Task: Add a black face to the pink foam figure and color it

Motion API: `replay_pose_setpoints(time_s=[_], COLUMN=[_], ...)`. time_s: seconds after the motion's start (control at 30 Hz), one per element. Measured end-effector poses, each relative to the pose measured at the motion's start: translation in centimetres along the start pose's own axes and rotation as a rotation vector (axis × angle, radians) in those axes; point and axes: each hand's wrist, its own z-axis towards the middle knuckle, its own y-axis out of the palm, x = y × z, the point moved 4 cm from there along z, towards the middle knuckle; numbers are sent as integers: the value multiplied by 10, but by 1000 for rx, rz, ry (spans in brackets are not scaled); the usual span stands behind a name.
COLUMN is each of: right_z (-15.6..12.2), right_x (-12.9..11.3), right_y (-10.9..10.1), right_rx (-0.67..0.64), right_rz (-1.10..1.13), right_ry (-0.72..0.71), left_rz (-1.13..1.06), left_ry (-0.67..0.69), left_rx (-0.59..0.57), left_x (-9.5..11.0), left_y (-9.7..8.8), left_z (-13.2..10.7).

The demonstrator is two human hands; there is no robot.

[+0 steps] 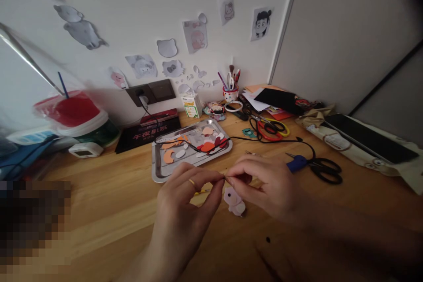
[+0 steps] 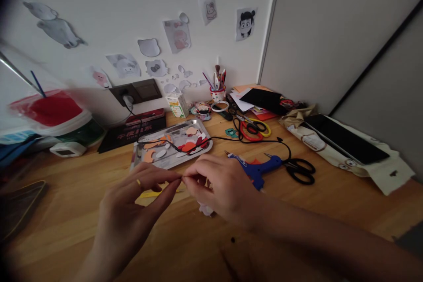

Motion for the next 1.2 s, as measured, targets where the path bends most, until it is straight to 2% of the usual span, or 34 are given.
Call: replay_pose_setpoints(time_s=[0.3,0.57,0.73,0.8,0.87,1.0,1.2], right_z=[0,1,0,0,0,-1,-1], right_x=[3,5,10,13,16,20,21], right_y=[3,3,4,5,7,11,15], right_rx=[-68,-65,-118,-137,-141,-160,-181], right_rz=[98,144,281,367,454,600,648], right_ry=[145,179,337,404,467,550,579], left_rz=[-38,-15,7,50,106,231,361], left_ry=[-141,-167,-143,-135,-58,175,287], left_rx=[2,-23,3,51,94,98,128], left_x=[-6,-7,-10,-10,-6,6,12], left_y=[2,4,3,1,-1,0,1], left_z=[0,1,-2,-4,-4,-4,-4])
